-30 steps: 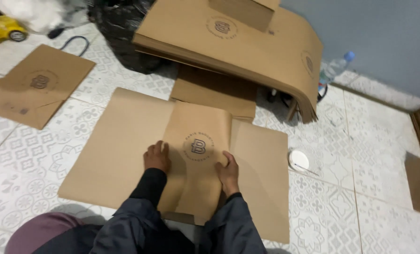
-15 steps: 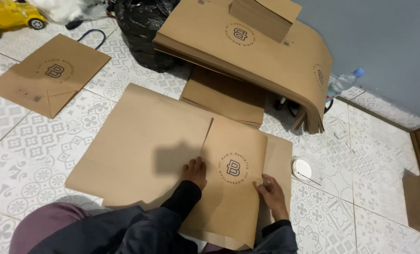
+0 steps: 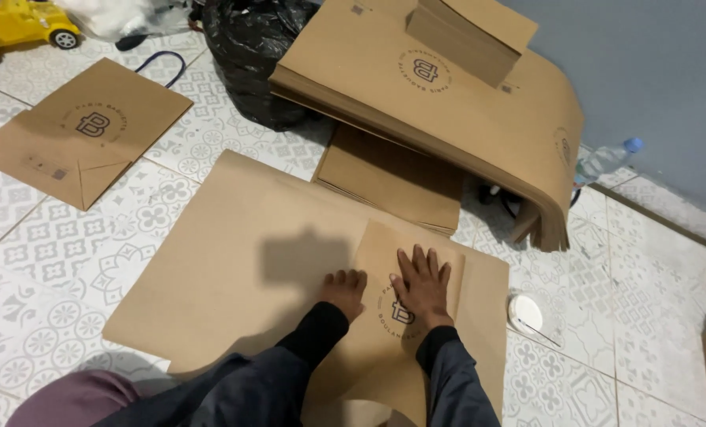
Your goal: The person sits on the floor and assembles flat brown paper bags. They fold the side flaps inward, apply glue to the seams using a small brush, and press the flaps together to secure the bag structure. The person repeats this process for multiple bags.
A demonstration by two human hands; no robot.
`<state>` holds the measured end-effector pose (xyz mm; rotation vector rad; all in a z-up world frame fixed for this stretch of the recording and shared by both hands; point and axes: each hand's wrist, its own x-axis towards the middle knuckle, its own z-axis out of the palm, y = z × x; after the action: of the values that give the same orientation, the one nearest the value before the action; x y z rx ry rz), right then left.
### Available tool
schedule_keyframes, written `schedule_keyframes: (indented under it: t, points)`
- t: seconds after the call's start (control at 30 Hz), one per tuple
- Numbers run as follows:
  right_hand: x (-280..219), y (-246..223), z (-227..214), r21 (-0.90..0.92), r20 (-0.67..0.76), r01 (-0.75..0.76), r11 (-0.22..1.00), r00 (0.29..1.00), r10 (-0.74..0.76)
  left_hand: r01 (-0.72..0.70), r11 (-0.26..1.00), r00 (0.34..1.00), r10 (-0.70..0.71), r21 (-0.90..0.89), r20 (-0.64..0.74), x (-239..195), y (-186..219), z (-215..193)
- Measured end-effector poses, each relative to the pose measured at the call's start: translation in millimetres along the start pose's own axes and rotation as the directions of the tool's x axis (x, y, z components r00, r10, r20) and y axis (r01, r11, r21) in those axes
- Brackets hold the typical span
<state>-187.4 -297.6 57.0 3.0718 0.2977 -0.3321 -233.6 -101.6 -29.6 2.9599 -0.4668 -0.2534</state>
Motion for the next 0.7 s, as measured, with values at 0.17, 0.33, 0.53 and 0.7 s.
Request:
schedule_keyframes:
  t: [0.17,0.33,0.53,0.7]
  points:
    - [4.5,0.0,5.1,0.030,0.108,-0.043,0.999,0.993,0.039,0.041,0.997,0.999,-0.040,-0.063,0.019,51.3,2.0,-25.7]
    - [-2.5,-8.0,-14.2,0.032,0.153,-0.062,0.998,0.987,0.057,0.081,0.984,0.987,-0.058,-0.157,0.148,70.3,-4.8,-59.9]
    - [0.6,-3.5,-18.7,0.088,0.135,-0.010,0.996,0.991,-0.002,0.095,0.988,0.977,-0.070,-0.119,0.200,70.8,-6.5,-57.0]
    - [37.4,12.9,-3.8,0.082,0.054,0.025,0.996,0.998,-0.029,0.084,0.987,0.973,-0.052,-0.136,0.224,70.2,-7.2,-56.7]
